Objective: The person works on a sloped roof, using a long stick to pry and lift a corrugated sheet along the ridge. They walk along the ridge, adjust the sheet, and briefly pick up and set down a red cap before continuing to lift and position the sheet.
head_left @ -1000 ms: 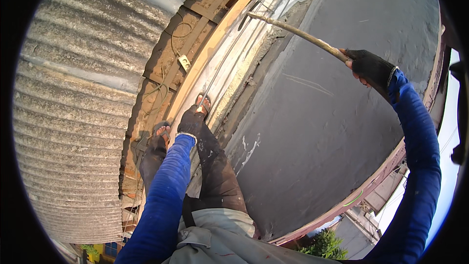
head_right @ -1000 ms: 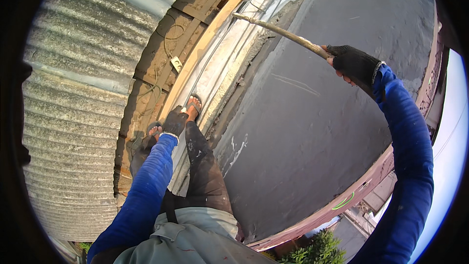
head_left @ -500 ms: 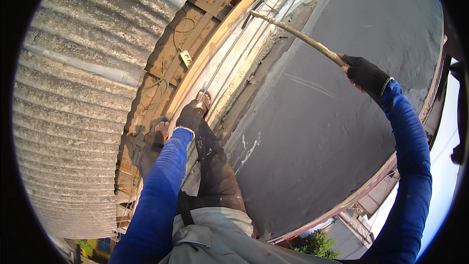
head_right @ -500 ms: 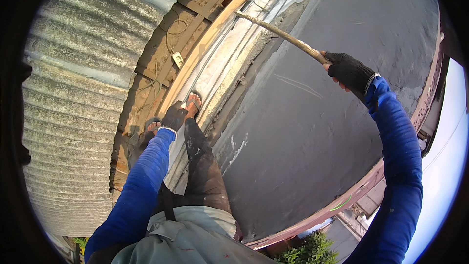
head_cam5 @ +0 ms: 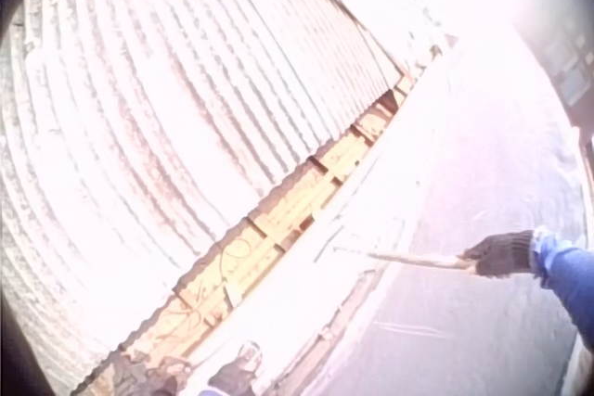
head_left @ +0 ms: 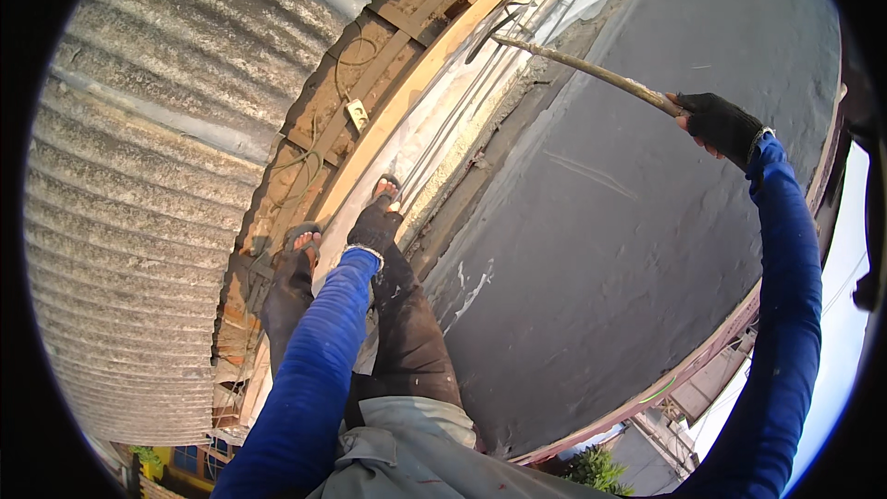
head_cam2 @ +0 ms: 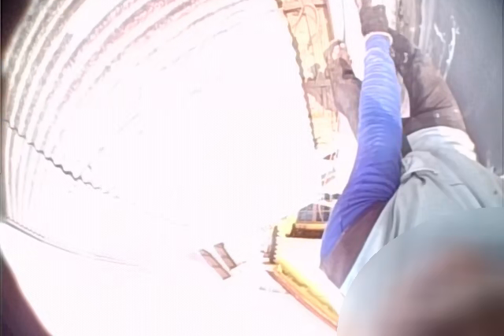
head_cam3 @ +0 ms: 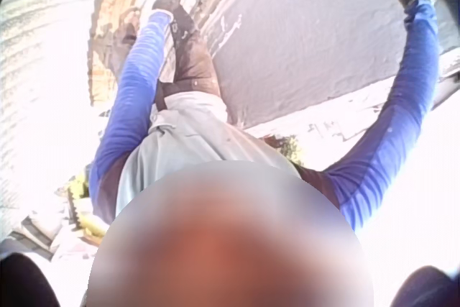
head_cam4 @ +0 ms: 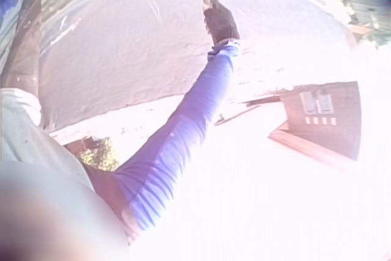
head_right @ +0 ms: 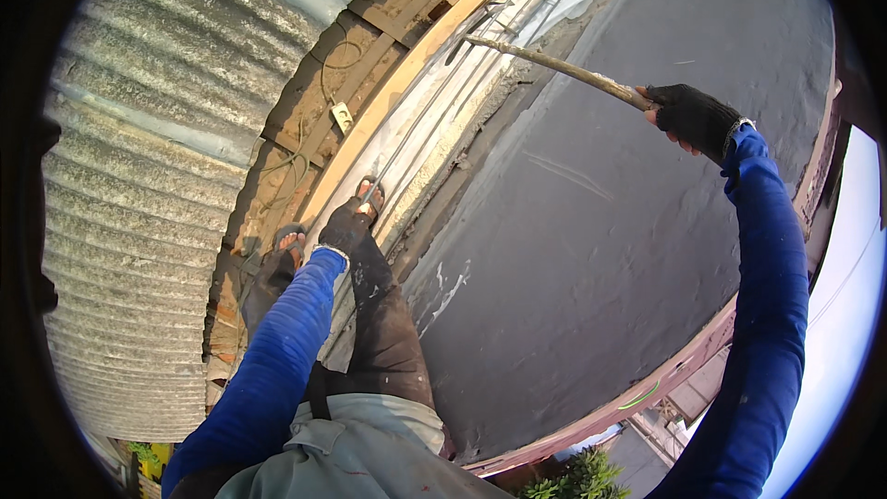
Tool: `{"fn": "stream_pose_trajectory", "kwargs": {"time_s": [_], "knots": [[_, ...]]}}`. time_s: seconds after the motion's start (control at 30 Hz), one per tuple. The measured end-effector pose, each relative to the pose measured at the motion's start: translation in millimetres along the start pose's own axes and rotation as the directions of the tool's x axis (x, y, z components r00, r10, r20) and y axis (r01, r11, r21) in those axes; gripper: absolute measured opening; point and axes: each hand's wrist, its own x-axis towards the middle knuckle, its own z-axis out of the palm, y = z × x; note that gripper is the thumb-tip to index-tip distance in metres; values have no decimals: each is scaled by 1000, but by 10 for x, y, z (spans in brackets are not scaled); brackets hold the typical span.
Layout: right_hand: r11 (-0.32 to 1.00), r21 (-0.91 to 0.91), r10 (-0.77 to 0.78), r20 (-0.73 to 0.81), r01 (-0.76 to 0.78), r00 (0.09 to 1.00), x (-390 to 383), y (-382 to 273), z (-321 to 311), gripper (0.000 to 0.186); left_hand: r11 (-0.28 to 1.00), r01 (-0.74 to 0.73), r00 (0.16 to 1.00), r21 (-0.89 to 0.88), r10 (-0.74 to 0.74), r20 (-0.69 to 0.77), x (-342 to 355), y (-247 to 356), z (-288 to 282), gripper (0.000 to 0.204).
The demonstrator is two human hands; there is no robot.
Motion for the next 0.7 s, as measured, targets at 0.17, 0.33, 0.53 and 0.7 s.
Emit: {"fn": "stream_pose_trajectory", "kwargs": {"time_s": [0.17, 0.33, 0.53, 0.7], "knots": [[989, 151, 3, 33, -8, 999, -82, 58, 512, 57, 996, 78, 997, -49, -77, 18, 64, 0, -4, 48], [982, 189, -3, 13, 0, 1000, -59, 4, 777, 56, 995, 60, 998, -77, -59, 10, 90, -90, 64, 50], [999, 35, 10, -32, -9, 999, -42, -120, 1007, 58, 992, 113, 993, -57, -111, 39, 105, -142, 131, 56], [997, 73, -18, -55, 22, 998, -10, -205, 1350, 57, 995, 7, 996, -99, -16, -91, 28, -40, 61, 50]]}}
